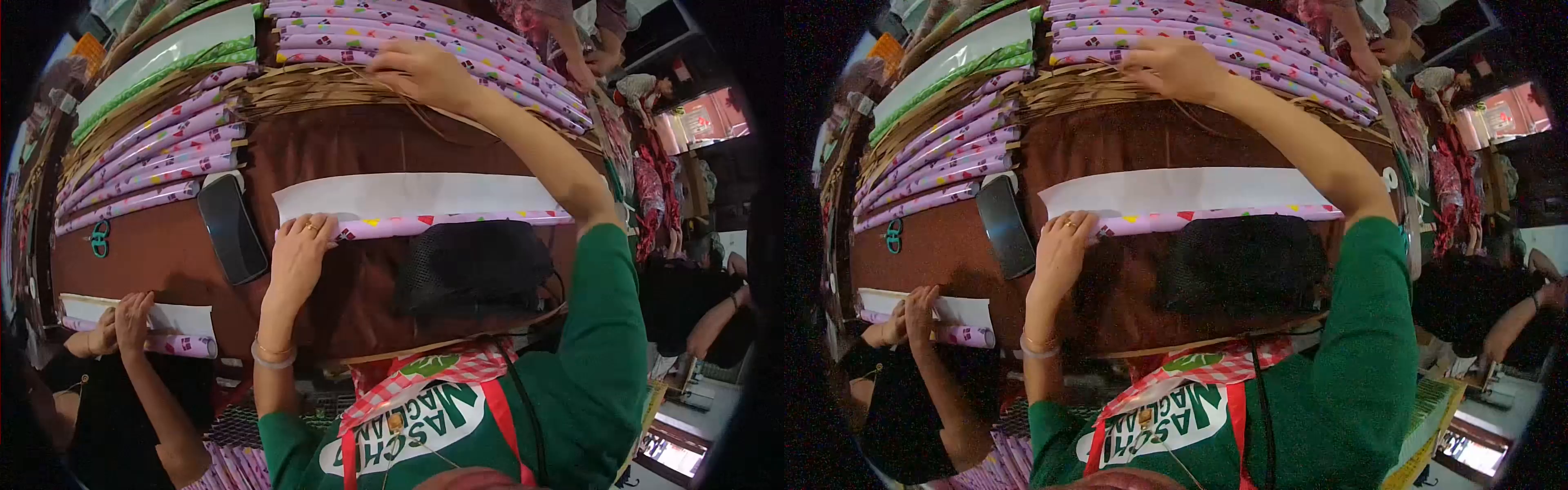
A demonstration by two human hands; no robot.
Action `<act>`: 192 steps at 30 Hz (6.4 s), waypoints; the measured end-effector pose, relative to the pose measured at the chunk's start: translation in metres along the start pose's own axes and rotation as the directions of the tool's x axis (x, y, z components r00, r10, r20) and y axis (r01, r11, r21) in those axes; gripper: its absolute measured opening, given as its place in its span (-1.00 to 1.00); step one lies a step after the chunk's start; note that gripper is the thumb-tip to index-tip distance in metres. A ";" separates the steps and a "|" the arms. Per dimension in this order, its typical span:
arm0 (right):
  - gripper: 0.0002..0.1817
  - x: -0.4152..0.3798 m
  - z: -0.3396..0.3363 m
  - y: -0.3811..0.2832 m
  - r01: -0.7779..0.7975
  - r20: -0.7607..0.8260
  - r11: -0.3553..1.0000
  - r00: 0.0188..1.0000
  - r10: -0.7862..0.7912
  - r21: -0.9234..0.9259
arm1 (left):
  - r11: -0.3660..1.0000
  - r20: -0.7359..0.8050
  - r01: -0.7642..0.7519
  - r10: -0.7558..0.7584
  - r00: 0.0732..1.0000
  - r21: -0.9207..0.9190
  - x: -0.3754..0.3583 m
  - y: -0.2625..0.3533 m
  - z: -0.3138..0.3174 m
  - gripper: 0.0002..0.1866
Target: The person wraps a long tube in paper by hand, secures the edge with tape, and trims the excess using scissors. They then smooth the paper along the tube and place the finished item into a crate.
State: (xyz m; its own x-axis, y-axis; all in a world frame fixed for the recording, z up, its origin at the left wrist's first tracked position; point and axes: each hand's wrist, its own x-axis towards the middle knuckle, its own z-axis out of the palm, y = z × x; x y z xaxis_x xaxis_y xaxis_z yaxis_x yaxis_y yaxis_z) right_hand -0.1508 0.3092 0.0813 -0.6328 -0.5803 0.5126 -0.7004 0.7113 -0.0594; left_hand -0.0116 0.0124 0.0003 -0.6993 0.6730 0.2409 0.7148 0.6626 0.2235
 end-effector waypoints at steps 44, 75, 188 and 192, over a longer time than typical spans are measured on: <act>-0.82 -0.384 -0.129 -0.263 -0.222 -0.035 0.973 0.975 0.220 -0.062 | 0.664 0.131 -0.162 0.369 0.920 -0.730 -0.031 0.282 0.065 -0.65; -0.91 -0.239 -0.099 0.134 -0.170 0.320 0.886 0.889 0.327 -0.433 | 0.912 0.339 0.309 -0.210 0.917 -0.271 0.084 0.097 -0.034 -0.69; -0.53 -0.092 -0.082 -0.121 -0.712 0.817 0.670 0.248 0.521 -0.212 | 0.976 0.018 0.140 -0.145 0.989 0.168 0.021 0.062 0.029 -0.59; -0.51 -0.092 -0.076 -0.119 -0.694 0.810 0.685 0.261 0.525 -0.221 | 0.975 -0.004 0.110 -0.111 0.994 0.195 0.021 0.062 0.029 -0.60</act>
State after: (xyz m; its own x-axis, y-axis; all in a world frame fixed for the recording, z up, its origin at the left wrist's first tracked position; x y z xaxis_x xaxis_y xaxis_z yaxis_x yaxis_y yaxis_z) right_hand 0.0157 0.3080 0.1068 -0.8004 -0.0990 -0.5913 0.0321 0.9778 -0.2072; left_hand 0.0178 0.0767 -0.0083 -0.7744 0.5939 0.2180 0.6181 0.7838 0.0603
